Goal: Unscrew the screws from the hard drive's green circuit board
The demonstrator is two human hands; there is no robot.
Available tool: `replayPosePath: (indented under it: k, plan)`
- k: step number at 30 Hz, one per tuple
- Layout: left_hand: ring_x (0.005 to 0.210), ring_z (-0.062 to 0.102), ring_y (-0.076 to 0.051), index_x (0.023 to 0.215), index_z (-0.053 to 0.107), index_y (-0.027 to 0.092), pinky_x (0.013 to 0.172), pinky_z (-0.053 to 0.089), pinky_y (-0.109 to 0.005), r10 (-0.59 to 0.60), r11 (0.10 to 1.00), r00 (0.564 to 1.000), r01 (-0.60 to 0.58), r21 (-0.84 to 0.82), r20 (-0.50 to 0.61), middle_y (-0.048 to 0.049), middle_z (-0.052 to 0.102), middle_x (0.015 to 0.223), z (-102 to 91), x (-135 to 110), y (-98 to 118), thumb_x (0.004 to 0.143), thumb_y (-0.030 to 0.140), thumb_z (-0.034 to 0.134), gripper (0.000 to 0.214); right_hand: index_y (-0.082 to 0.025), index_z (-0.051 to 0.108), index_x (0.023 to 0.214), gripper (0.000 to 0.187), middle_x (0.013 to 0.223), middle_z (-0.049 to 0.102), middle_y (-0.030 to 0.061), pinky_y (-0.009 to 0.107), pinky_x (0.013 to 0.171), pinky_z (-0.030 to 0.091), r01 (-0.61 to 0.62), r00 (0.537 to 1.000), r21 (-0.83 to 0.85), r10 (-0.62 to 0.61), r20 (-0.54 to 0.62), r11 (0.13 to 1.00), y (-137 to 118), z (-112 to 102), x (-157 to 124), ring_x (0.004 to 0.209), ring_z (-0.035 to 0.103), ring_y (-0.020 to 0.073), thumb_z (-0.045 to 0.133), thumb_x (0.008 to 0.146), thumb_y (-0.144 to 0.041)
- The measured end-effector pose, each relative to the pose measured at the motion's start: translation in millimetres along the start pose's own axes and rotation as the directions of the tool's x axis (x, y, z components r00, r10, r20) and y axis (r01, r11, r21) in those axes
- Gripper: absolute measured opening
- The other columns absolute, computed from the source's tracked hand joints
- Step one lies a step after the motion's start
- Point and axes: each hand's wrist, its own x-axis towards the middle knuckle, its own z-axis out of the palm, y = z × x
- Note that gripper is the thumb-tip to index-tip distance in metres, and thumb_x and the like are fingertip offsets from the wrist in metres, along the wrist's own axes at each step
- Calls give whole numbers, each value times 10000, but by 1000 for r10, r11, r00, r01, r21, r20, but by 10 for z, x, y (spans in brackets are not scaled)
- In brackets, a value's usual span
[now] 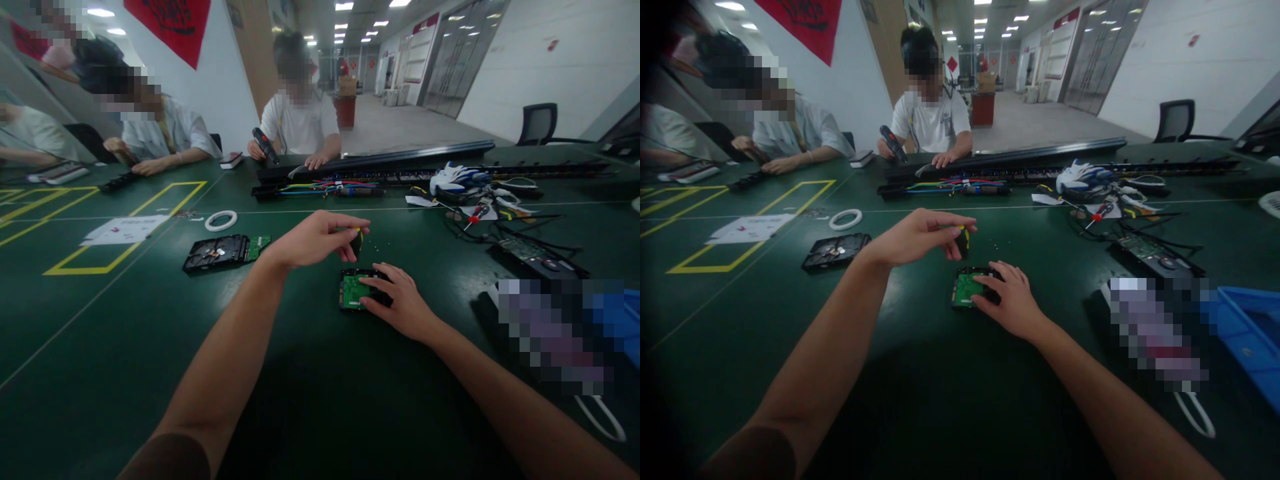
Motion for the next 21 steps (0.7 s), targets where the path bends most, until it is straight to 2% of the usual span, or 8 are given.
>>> replayPosePath:
  k: [4,8,12,17,21]
  plan:
    - [716,718,-127,1299,701,172,655,595,-259,45,991,997,-38,125,-56,-74,750,1042,10,-3,40,992,325,670,344,-333,681,1408,456,1589,529,123,692,1196,340,5,1000,-7,-5,-9,1000,-4,-3,-3,1501,455,365,632,1005,-541]
    - [725,701,-133,1056,746,178,645,556,-243,95,960,986,-55,276,-136,-52,751,926,34,18,43,945,379,740,230,-332,661,1433,476,1602,513,129,695,1195,336,8,1000,-9,-8,0,1000,3,-4,-9,1509,443,363,612,1015,-554]
    - [702,700,-146,908,703,164,600,524,-239,65,954,976,0,301,-207,-55,746,855,46,24,3,844,466,842,339,-331,665,1428,468,1594,522,121,686,1200,342,8,1000,-12,-8,-6,1000,-7,-12,-6,1502,453,358,624,1010,-539]
    - [682,668,-112,997,683,167,537,501,-190,66,970,990,-34,242,-125,-37,724,910,64,20,12,890,417,791,293,-330,687,1404,457,1577,538,126,677,1209,346,2,1000,-3,-2,3,1000,-25,-25,5,1498,459,370,642,996,-531]
    - [605,622,-80,956,712,164,515,486,-174,41,978,999,-34,207,-33,-5,684,822,71,13,78,929,428,751,268,-348,669,1423,469,1590,527,115,688,1212,340,4,1000,-6,-4,5,1000,0,-7,-3,1508,448,371,639,997,-540]
